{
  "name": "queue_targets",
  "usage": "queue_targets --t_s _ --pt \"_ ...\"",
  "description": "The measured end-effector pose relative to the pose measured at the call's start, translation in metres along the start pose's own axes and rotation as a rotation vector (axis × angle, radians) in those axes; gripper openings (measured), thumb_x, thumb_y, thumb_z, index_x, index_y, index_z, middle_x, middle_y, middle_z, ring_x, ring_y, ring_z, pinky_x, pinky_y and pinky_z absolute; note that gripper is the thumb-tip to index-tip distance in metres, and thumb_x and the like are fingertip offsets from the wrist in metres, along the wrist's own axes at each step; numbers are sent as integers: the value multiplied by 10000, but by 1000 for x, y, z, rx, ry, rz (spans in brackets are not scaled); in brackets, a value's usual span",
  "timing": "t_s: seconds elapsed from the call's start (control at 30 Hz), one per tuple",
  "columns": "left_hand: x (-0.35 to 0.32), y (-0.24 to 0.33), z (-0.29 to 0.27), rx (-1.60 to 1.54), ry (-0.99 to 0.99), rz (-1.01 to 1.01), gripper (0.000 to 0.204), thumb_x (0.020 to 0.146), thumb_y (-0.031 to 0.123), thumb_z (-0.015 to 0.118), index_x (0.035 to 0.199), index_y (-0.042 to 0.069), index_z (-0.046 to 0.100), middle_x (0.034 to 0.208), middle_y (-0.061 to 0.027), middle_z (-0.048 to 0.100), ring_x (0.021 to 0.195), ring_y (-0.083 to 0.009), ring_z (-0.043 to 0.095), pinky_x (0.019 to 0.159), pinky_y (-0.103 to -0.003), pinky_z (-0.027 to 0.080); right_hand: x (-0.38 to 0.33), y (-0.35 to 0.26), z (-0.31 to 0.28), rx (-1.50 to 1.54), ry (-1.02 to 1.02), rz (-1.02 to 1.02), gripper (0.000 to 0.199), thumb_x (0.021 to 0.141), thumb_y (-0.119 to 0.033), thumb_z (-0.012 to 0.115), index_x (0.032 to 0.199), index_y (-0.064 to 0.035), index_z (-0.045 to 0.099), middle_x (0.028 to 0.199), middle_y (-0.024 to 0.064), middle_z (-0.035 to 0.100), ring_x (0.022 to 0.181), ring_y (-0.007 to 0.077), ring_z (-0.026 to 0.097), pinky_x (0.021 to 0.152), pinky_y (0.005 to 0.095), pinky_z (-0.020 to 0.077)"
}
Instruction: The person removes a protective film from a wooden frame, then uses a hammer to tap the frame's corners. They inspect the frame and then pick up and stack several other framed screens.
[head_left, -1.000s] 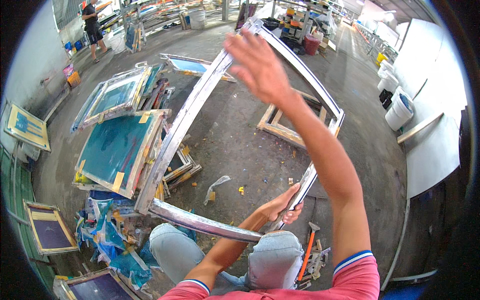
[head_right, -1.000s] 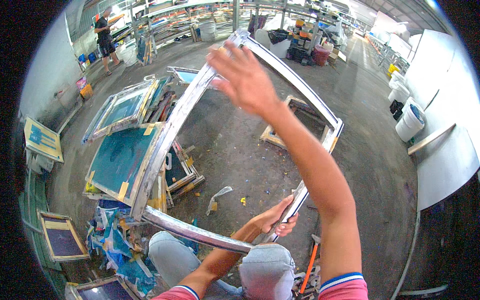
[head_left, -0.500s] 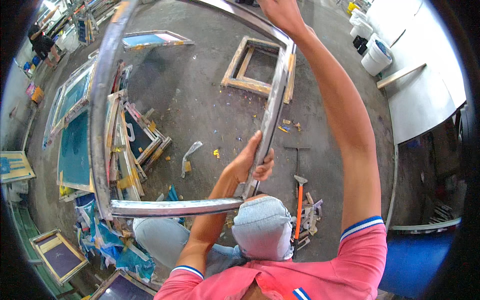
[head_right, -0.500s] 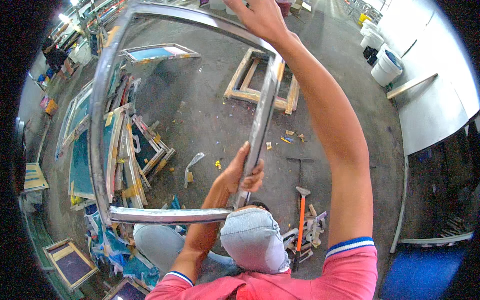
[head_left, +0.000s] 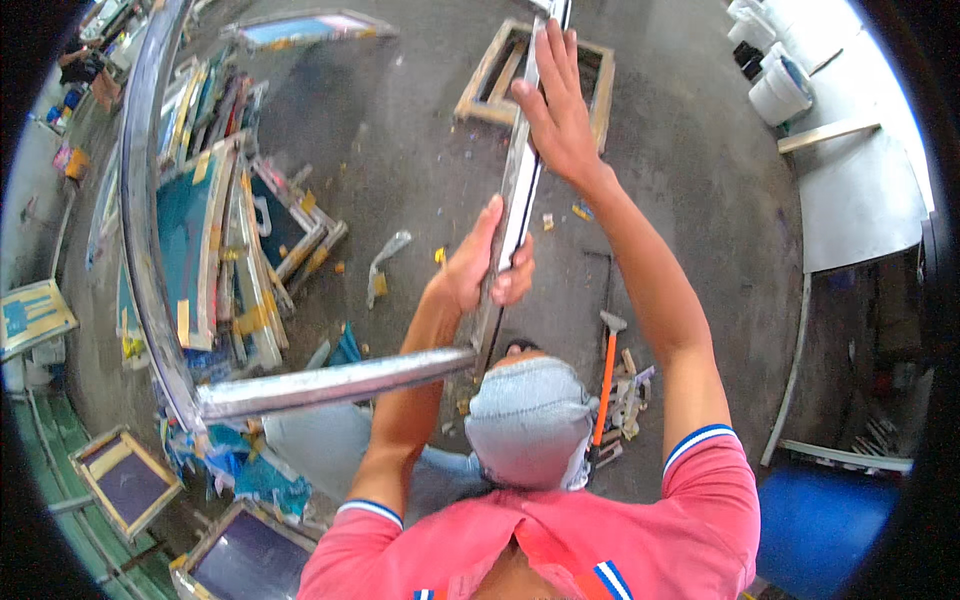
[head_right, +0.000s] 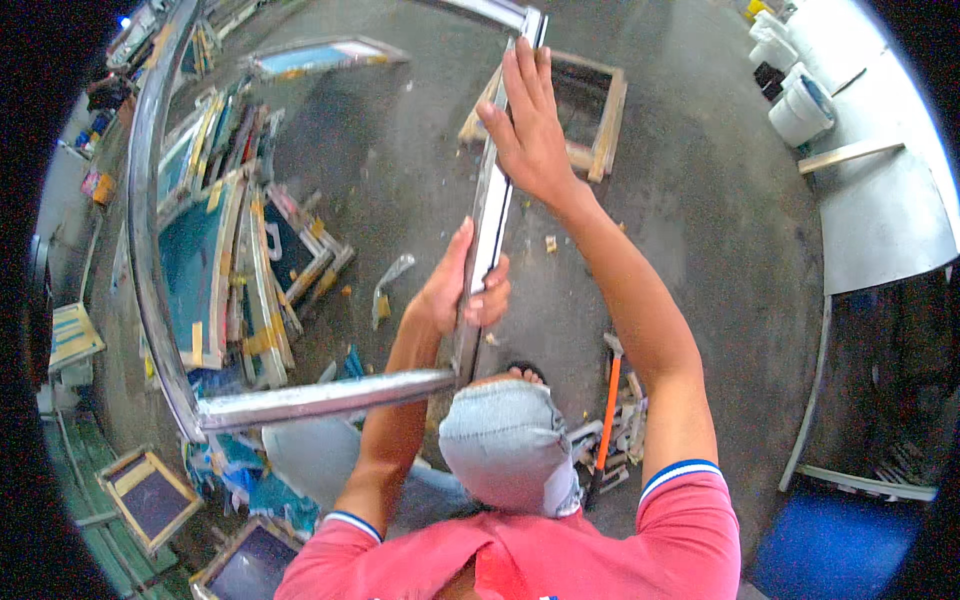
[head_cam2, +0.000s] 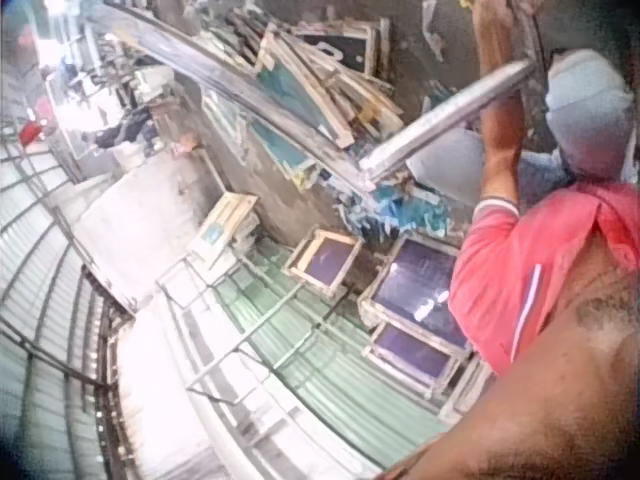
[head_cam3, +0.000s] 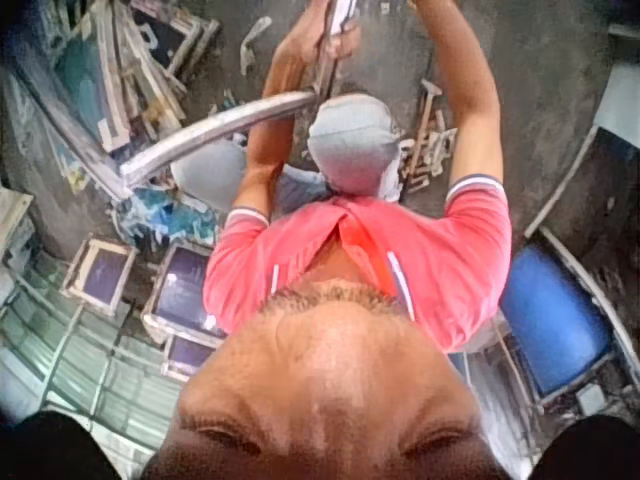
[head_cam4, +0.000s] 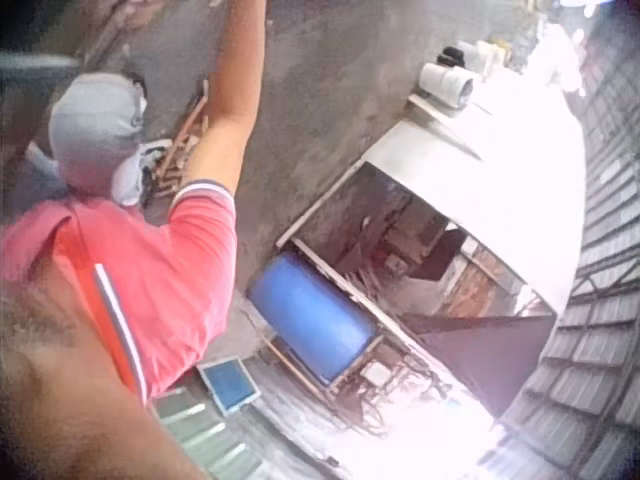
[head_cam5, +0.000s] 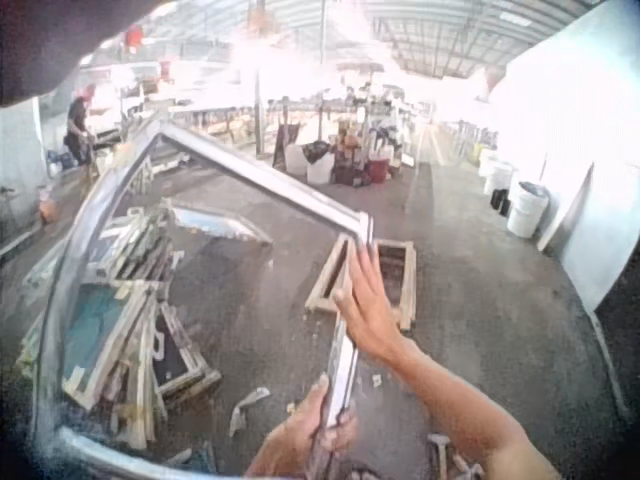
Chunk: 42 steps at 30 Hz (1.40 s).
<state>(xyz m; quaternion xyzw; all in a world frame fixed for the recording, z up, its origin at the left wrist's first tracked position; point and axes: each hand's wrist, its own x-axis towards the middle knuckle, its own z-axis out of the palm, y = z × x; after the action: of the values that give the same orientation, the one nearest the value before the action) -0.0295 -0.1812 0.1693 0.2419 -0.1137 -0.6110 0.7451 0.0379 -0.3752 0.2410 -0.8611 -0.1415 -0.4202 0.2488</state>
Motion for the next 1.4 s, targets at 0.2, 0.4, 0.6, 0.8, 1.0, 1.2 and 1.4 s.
queue_targets --t_s 0.2,0.4,0.6,0.8,1.0,1.2,1.4 --pt "21 1 -20 164 553 316 719 889 788 310 699 109 451 489 13 384 377 -114 364 363 -265 302 -137 -61 6 75 -389 171 704 901 -212 594 1490 15 283 1579 216 205 1474 423 102 1188 540 109" --pt "-47 38 -155 7 713 189 702 847 817 375 704 134 455 492 24 380 394 -108 384 378 -264 325 -190 -114 -4 846 -601 746 539 972 -411 543 1361 -37 533 1464 157 459 1394 323 374 1148 489 260" --pt "-92 23 -215 256 1243 446 683 855 792 420 746 120 478 530 -5 426 413 -123 418 404 -273 362 -137 -102 -23 1631 -267 978 790 957 -600 444 1465 -3 351 1429 172 488 1316 276 473 1022 432 449" --pt "-79 51 -193 600 1541 374 683 856 738 510 727 67 528 551 -29 472 452 -145 485 424 -296 410 -171 -40 -63 1778 -228 1258 684 917 -479 570 1384 3 437 1265 205 606 1154 305 610 929 420 535" --pt "-45 87 -172 840 1356 315 669 896 615 579 971 -48 634 755 -113 602 699 -220 626 639 -326 514 -265 -9 -40 964 73 1528 342 857 -166 704 1120 9 574 972 107 658 789 173 672 606 308 596" --pt "-17 144 -100 1778 1108 404 667 878 412 687 1354 -19 506 1397 -245 464 1326 -365 420 1111 -412 322 -247 97 0 1005 432 1474 243 864 -145 710 1016 -7 579 818 53 600 619 155 608 473 296 535" --pt "-119 96 -12 1761 844 157 493 787 252 767 1194 3 642 1273 -191 605 1248 -340 527 1071 -407 383 -182 244 48 1074 527 1354 301 873 -160 700 1113 -30 574 938 63 644 663 179 635 486 304 559"
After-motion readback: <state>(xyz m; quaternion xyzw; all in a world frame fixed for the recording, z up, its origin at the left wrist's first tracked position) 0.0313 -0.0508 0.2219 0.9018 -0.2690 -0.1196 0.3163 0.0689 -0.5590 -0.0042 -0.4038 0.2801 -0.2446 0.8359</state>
